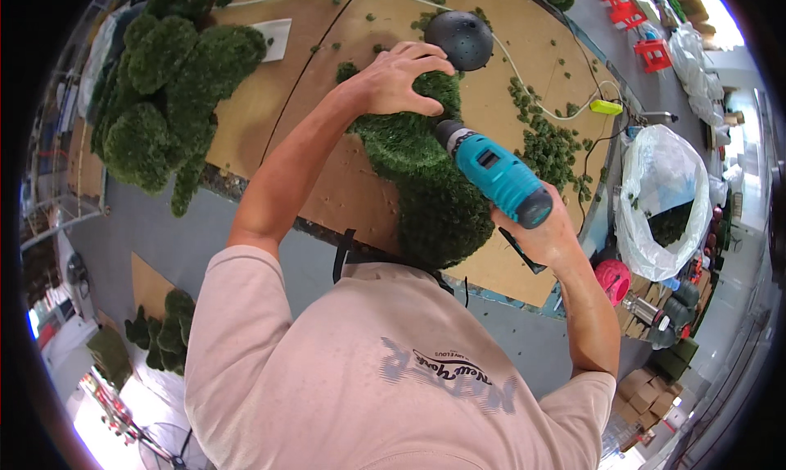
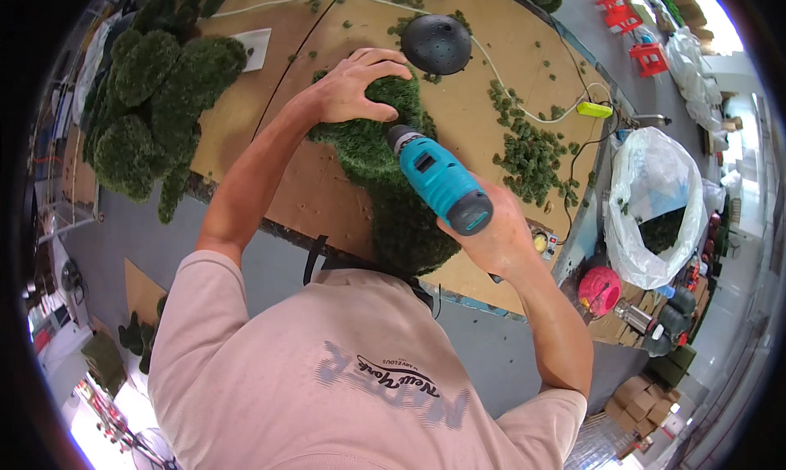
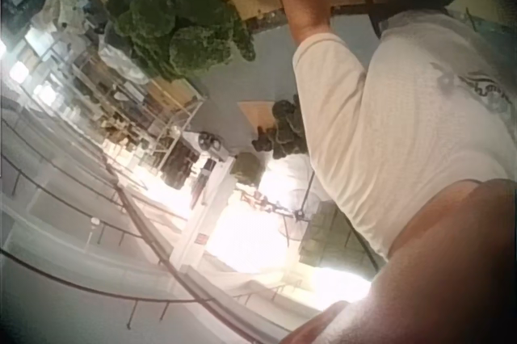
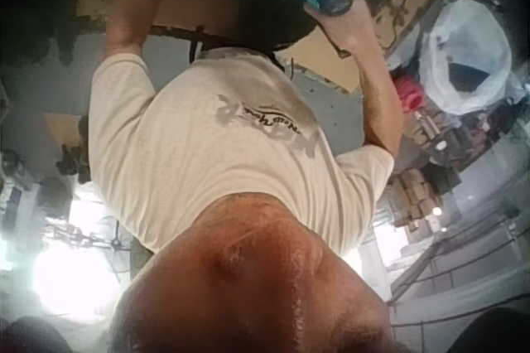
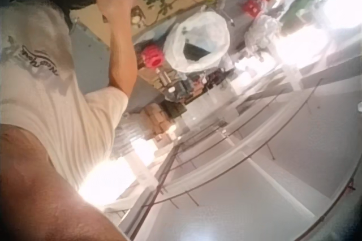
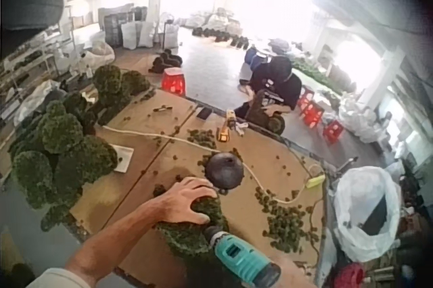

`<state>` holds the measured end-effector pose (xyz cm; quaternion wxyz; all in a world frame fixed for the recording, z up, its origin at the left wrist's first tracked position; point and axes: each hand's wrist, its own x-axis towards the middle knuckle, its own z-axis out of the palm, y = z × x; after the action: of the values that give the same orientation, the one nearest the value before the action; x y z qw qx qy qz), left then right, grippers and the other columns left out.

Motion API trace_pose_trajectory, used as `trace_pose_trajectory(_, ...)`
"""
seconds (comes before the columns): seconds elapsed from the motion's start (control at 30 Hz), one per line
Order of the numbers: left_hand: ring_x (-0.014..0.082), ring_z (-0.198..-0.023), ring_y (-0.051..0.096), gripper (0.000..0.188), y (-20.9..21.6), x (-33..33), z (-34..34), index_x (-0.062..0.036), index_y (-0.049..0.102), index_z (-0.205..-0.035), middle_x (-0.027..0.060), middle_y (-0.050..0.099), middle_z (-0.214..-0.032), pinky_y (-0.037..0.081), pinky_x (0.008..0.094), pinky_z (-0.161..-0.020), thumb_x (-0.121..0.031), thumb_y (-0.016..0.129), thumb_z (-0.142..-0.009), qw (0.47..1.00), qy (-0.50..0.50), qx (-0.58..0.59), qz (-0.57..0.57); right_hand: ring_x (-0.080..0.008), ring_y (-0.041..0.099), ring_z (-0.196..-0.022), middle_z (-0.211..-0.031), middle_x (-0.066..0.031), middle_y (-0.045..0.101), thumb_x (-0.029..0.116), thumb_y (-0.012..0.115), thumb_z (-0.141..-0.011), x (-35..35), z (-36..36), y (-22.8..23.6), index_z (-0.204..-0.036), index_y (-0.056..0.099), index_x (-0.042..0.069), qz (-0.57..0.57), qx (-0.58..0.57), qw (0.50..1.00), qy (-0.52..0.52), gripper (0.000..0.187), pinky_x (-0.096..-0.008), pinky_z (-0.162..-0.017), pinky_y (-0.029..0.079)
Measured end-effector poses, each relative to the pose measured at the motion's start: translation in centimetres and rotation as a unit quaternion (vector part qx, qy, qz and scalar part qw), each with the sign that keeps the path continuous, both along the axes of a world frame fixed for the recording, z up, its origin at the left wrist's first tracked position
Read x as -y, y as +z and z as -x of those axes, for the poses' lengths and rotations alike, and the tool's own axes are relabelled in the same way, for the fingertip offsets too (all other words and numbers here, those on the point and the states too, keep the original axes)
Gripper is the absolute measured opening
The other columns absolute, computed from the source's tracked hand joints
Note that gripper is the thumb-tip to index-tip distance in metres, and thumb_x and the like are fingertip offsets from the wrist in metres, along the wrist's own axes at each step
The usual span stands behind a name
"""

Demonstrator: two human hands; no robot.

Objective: The person crafts a moss topiary animal figure by drilling holes into it using a power drill, dipping moss tufts into a hot glue pot, and attaching the moss tufts into the figure by hand.

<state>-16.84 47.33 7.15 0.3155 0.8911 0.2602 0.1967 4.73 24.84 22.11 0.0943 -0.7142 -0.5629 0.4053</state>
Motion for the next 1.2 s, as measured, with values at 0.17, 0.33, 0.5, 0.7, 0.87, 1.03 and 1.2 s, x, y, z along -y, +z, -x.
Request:
trace_pose_trajectory(0.17, 0.0338, -0.146, 0.039, 0.066, 0.3, -0.1, -0.1, -0.0166, 0.064, -0.135, 0.0089, 0.05, -0.152, 0.034, 0.048, -0.122, -0.032, 0.083, -0.074, 1.0, -0.009, 0.011, 0.011, -0.0442, 0.067, -0.095, -0.098, -0.0215, 0.072, 0.018, 0.077, -0.083, 0.0, 0.8, 0.9, -0.114, 0.065, 0.004, -0.009, 0.013, 1.0, -0.004, 0.037, -0.0478, -0.084, 0.053)
trace_pose_trajectory(0.33, 0.0336, -0.146, 0.039, 0.065, 0.2, -0.5, 0.1, -0.0165, 0.064, -0.135, 0.0087, 0.049, -0.153, 0.033, 0.0481, -0.122, -0.031, 0.083, -0.075, 1.0, -0.021, 0.022, 0.001, -0.0461, 0.066, -0.097, -0.098, -0.023, 0.072, 0.019, 0.073, -0.085, -0.3, 1.5, -1.2, -0.111, 0.063, 0.004, -0.047, 0.039, 0.998, 0.03, 0.032, -0.0521, -0.082, 0.051)
trace_pose_trajectory(0.5, 0.0334, -0.146, 0.038, 0.066, -0.2, 0.0, 0.3, -0.0171, 0.063, -0.136, 0.0085, 0.048, -0.154, 0.032, 0.0487, -0.123, -0.033, 0.083, -0.076, 0.999, -0.02, 0.026, -0.009, -0.0438, 0.067, -0.095, -0.097, -0.023, 0.071, 0.018, 0.075, -0.085, 0.2, 1.2, -2.3, -0.109, 0.064, 0.002, -0.02, -0.038, 0.998, -0.045, 0.031, -0.0485, -0.083, 0.053)
trace_pose_trajectory(0.7, 0.0325, -0.148, 0.035, 0.07, 0.2, 0.0, 0.0, -0.0197, 0.062, -0.138, 0.0069, 0.047, -0.156, 0.032, 0.05, -0.122, -0.042, 0.084, -0.076, 1.0, -0.009, -0.005, 0.007, -0.0176, 0.062, -0.068, -0.08, -0.0077, 0.065, 0.017, 0.074, -0.086, 1.2, 0.1, -3.9, -0.105, 0.067, 0.001, 0.063, -0.134, 0.978, -0.144, 0.026, -0.0369, -0.066, 0.051)
trace_pose_trajectory(0.87, 0.0323, -0.149, 0.035, 0.069, 0.4, 0.2, 0.1, -0.021, 0.061, -0.139, 0.0061, 0.046, -0.157, 0.032, 0.0517, -0.122, -0.043, 0.084, -0.077, 1.0, -0.004, -0.014, 0.017, -0.0119, 0.057, -0.061, -0.078, -0.0017, 0.064, 0.009, 0.069, -0.087, 3.6, 1.1, -1.5, -0.107, 0.069, 0.001, -0.007, -0.222, 0.95, -0.221, 0.022, -0.0303, -0.058, 0.048)
trace_pose_trajectory(1.03, 0.0324, -0.154, 0.03, 0.082, 0.2, -0.1, 0.7, -0.0228, 0.053, -0.151, 0.0076, 0.04, -0.163, 0.028, 0.0499, -0.125, -0.05, 0.083, -0.079, 1.0, -0.009, -0.01, 0.022, -0.0141, 0.057, -0.058, -0.072, -0.0038, 0.06, 0.006, 0.068, -0.085, 6.0, 0.8, -1.3, -0.115, 0.065, -0.005, -0.032, -0.298, 0.908, -0.293, 0.032, -0.0289, -0.058, 0.048)
trace_pose_trajectory(1.2, 0.0318, -0.157, 0.025, 0.1, -0.6, -1.4, 3.7, -0.017, 0.035, -0.163, 0.0128, 0.033, -0.168, 0.025, 0.0478, -0.127, -0.053, 0.081, -0.082, 0.982, -0.003, 0.097, 0.164, -0.0148, 0.058, -0.058, -0.072, -0.0043, 0.06, 0.003, 0.066, -0.086, 8.1, 1.1, -1.8, -0.118, 0.064, -0.006, -0.064, -0.271, 0.913, -0.299, 0.034, -0.0295, -0.059, 0.049)
